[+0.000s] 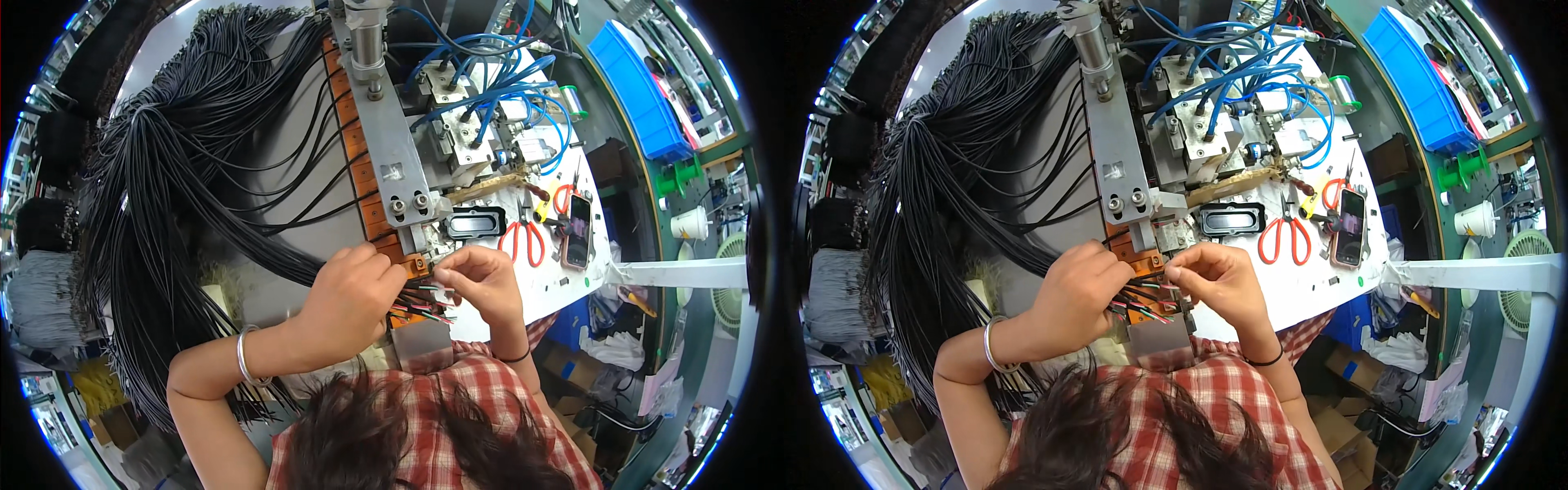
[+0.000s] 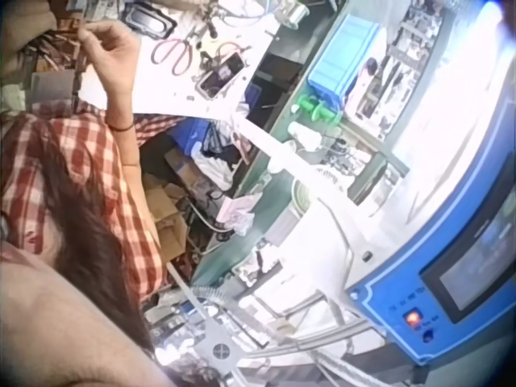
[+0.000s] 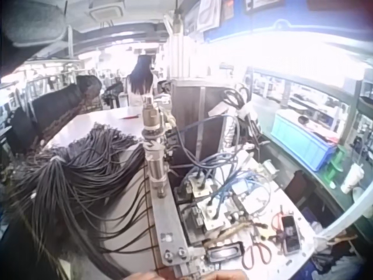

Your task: The person sorts through a bundle of cables and inserts the exposed ends of individual wires into the slots of a machine fixture by hand.

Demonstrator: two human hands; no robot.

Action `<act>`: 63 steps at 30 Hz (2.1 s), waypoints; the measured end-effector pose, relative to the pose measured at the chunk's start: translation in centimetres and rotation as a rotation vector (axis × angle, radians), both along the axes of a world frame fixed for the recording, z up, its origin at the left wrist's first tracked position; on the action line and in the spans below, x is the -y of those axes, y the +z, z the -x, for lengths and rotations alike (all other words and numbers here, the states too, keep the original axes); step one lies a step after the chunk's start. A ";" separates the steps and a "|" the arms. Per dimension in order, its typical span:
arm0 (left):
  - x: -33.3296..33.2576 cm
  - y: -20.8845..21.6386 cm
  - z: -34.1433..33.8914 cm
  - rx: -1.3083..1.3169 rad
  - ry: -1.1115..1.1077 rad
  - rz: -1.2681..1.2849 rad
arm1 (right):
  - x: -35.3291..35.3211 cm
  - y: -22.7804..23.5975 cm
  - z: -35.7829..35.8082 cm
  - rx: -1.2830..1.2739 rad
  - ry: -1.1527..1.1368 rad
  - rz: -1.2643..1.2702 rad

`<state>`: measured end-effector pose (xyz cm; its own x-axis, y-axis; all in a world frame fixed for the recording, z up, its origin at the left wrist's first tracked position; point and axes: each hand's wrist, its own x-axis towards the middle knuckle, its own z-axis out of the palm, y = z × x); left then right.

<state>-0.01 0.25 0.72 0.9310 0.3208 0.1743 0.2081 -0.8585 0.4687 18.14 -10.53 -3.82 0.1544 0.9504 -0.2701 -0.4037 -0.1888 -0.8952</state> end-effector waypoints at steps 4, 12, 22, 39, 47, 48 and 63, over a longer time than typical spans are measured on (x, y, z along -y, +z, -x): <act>0.1 -0.3 -0.1 0.006 -0.050 0.002 | 0.1 -1.3 -0.3 0.113 -0.064 -0.019; -0.2 -0.8 -0.1 0.027 -0.004 -0.126 | -0.4 -2.1 -0.1 0.146 -0.050 0.083; 0.2 -0.9 -0.1 0.010 0.015 -0.233 | -0.5 -1.3 -0.4 0.163 -0.016 0.191; -0.3 0.0 -0.1 0.032 0.042 -0.086 | 0.6 -0.2 0.4 0.222 -0.139 -0.024; -0.4 -0.3 0.1 0.017 0.002 -0.097 | 0.1 0.1 0.2 -0.092 0.070 0.011; -0.4 -0.3 -0.1 0.027 0.000 -0.096 | 0.0 -0.2 0.1 0.001 0.018 0.002; -0.3 -0.1 0.1 -0.005 0.007 -0.073 | -0.4 -2.2 -1.0 -0.019 0.080 0.093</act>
<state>-0.09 0.54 0.59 0.9296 0.3138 0.1933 0.2162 -0.8890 0.4036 19.14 -10.14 -6.03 0.0728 0.9300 -0.3602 -0.4004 -0.3035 -0.8646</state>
